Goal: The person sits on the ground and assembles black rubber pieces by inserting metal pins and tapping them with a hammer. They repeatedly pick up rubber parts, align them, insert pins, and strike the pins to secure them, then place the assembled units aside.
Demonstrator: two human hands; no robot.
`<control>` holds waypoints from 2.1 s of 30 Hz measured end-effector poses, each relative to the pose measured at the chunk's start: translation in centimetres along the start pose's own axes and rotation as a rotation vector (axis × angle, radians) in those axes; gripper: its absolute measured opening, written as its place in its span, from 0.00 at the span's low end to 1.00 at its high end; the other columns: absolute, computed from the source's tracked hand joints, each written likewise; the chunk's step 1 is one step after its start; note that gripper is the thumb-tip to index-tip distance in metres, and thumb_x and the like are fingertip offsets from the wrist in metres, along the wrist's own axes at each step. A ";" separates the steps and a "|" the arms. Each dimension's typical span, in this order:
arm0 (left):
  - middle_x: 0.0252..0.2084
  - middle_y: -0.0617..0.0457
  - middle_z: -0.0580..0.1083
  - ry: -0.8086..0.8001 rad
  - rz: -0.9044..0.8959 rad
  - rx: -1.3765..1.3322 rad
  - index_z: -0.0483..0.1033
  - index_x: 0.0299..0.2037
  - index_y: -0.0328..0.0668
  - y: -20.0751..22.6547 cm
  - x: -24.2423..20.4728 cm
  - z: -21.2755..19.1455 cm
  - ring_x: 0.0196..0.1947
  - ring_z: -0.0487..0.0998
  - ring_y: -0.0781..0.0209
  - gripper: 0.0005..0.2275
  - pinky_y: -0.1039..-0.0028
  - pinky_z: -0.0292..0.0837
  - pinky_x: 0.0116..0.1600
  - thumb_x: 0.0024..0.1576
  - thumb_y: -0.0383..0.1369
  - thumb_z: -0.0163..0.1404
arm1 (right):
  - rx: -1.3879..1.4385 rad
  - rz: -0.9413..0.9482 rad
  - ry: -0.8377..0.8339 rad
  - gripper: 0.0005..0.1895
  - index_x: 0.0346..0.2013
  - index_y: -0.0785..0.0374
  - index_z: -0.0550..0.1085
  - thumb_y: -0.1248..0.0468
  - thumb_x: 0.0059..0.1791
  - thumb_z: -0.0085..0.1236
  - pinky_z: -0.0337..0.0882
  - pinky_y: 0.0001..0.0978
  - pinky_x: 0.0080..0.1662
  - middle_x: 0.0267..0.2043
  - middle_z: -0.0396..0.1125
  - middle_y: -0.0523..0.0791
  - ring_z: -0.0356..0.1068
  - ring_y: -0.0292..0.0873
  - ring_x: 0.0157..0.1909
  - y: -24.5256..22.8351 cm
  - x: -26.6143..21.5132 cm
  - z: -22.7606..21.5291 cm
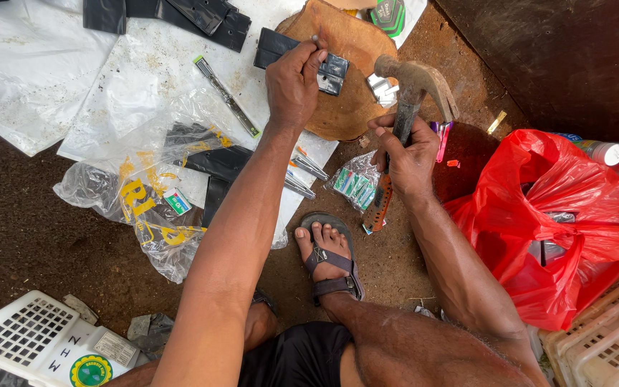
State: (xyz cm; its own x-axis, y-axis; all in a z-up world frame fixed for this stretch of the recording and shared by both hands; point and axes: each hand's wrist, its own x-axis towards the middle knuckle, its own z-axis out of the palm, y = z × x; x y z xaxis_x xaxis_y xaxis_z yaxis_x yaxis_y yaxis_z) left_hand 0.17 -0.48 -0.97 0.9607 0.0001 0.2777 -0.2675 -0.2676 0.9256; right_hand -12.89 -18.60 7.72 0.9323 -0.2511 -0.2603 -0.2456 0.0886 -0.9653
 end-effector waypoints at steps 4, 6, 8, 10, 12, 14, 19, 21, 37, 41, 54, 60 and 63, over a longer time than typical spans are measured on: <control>0.42 0.48 0.82 0.007 0.033 0.036 0.81 0.47 0.39 -0.5 0.0 0.2 0.44 0.86 0.56 0.08 0.70 0.84 0.43 0.65 0.34 0.54 | -0.004 -0.016 -0.022 0.05 0.44 0.73 0.72 0.77 0.53 0.55 0.70 0.28 0.24 0.43 0.75 0.54 0.65 0.34 0.18 0.0 -0.1 0.0; 0.42 0.48 0.82 0.006 0.046 0.051 0.81 0.48 0.40 -0.6 -0.1 0.3 0.44 0.86 0.56 0.08 0.70 0.85 0.43 0.65 0.34 0.53 | -0.011 -0.025 -0.028 0.05 0.44 0.73 0.73 0.77 0.53 0.55 0.70 0.28 0.24 0.44 0.75 0.54 0.65 0.34 0.18 0.0 0.0 0.0; 0.42 0.48 0.82 0.006 0.055 0.069 0.80 0.47 0.40 -0.5 -0.1 0.3 0.44 0.86 0.56 0.08 0.69 0.85 0.43 0.66 0.34 0.53 | -0.011 -0.022 -0.031 0.05 0.44 0.73 0.73 0.77 0.52 0.55 0.71 0.28 0.24 0.43 0.75 0.54 0.65 0.33 0.18 -0.2 0.0 0.1; 0.36 0.48 0.82 -0.037 0.014 0.151 0.81 0.45 0.39 -0.3 -0.2 0.2 0.37 0.85 0.56 0.08 0.65 0.81 0.39 0.64 0.34 0.54 | -0.064 -0.011 -0.031 0.05 0.43 0.73 0.73 0.75 0.53 0.54 0.70 0.28 0.23 0.40 0.75 0.53 0.65 0.33 0.18 -0.4 -0.1 0.2; 0.35 0.49 0.81 -0.052 0.055 0.208 0.81 0.44 0.40 0.0 -0.2 0.1 0.36 0.84 0.57 0.06 0.65 0.80 0.38 0.65 0.33 0.53 | -0.171 0.008 -0.028 0.05 0.43 0.73 0.73 0.73 0.54 0.54 0.67 0.28 0.21 0.34 0.75 0.51 0.66 0.34 0.19 -1.0 -0.2 0.3; 0.40 0.51 0.81 -0.040 0.179 0.242 0.80 0.44 0.44 0.5 0.0 0.0 0.41 0.84 0.60 0.04 0.70 0.83 0.41 0.68 0.32 0.51 | -0.274 0.005 -0.055 0.08 0.46 0.72 0.73 0.68 0.58 0.51 0.65 0.28 0.21 0.27 0.69 0.48 0.65 0.35 0.18 -1.9 -0.1 0.4; 0.41 0.52 0.79 -0.082 0.249 0.371 0.79 0.45 0.40 1.8 -0.5 -0.9 0.43 0.80 0.54 0.05 0.65 0.78 0.46 0.63 0.28 0.52 | -0.799 -0.372 -0.148 0.12 0.49 0.74 0.73 0.65 0.62 0.47 0.63 0.30 0.23 0.24 0.67 0.46 0.66 0.40 0.22 -6.4 0.6 1.4; 0.42 0.52 0.79 -0.090 0.250 0.393 0.79 0.46 0.39 2.2 -0.3 -0.9 0.44 0.80 0.53 0.05 0.65 0.78 0.47 0.63 0.28 0.52 | -0.956 -0.319 -0.157 0.13 0.47 0.72 0.74 0.64 0.63 0.45 0.60 0.30 0.18 0.22 0.65 0.45 0.63 0.41 0.17 -8.9 0.9 1.9; 0.43 0.50 0.78 -0.096 0.255 0.388 0.78 0.46 0.40 2.6 0.1 -1.0 0.46 0.80 0.51 0.05 0.64 0.77 0.49 0.63 0.27 0.51 | -1.382 0.085 -0.286 0.14 0.54 0.68 0.66 0.59 0.63 0.40 0.72 0.36 0.26 0.28 0.71 0.49 0.71 0.45 0.25 -10.7 2.2 4.8; 0.43 0.49 0.77 -0.078 0.271 0.363 0.79 0.46 0.38 2.8 -0.1 -1.0 0.46 0.79 0.50 0.05 0.63 0.77 0.49 0.63 0.26 0.51 | -0.931 -0.718 -0.087 0.13 0.44 0.71 0.71 0.64 0.66 0.44 0.72 0.34 0.33 0.35 0.68 0.49 0.69 0.43 0.33 -12.2 -0.1 2.4; 0.43 0.50 0.77 -0.086 0.265 0.379 0.78 0.45 0.40 3.1 -0.2 -1.1 0.45 0.79 0.49 0.05 0.63 0.77 0.48 0.62 0.27 0.51 | -1.227 -0.299 -0.167 0.12 0.45 0.67 0.67 0.60 0.61 0.50 0.57 0.31 0.22 0.19 0.60 0.44 0.58 0.38 0.16 -6.4 2.7 3.4; 0.40 0.50 0.78 -0.088 0.238 0.372 0.77 0.43 0.40 2.2 -0.2 -0.6 0.43 0.80 0.50 0.03 0.62 0.78 0.45 0.62 0.27 0.53 | -0.478 -0.543 -0.029 0.19 0.43 0.65 0.64 0.53 0.68 0.45 0.62 0.29 0.25 0.25 0.59 0.42 0.62 0.37 0.23 -5.4 0.6 -1.6; 0.40 0.48 0.78 -0.096 0.218 0.384 0.77 0.44 0.39 1.2 -1.2 0.2 0.42 0.81 0.50 0.03 0.62 0.79 0.43 0.64 0.27 0.52 | -0.223 -0.358 0.016 0.17 0.42 0.64 0.64 0.53 0.66 0.44 0.60 0.28 0.20 0.21 0.60 0.42 0.59 0.35 0.16 -5.2 -0.7 -3.0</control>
State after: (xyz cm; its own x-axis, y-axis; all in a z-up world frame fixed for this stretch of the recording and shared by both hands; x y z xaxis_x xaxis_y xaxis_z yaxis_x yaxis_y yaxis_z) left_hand -1.29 -0.97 -0.25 0.8922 -0.1808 0.4139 -0.4352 -0.5892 0.6807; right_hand -13.03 -21.79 12.84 0.9656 -0.2428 0.0936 0.0399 -0.2172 -0.9753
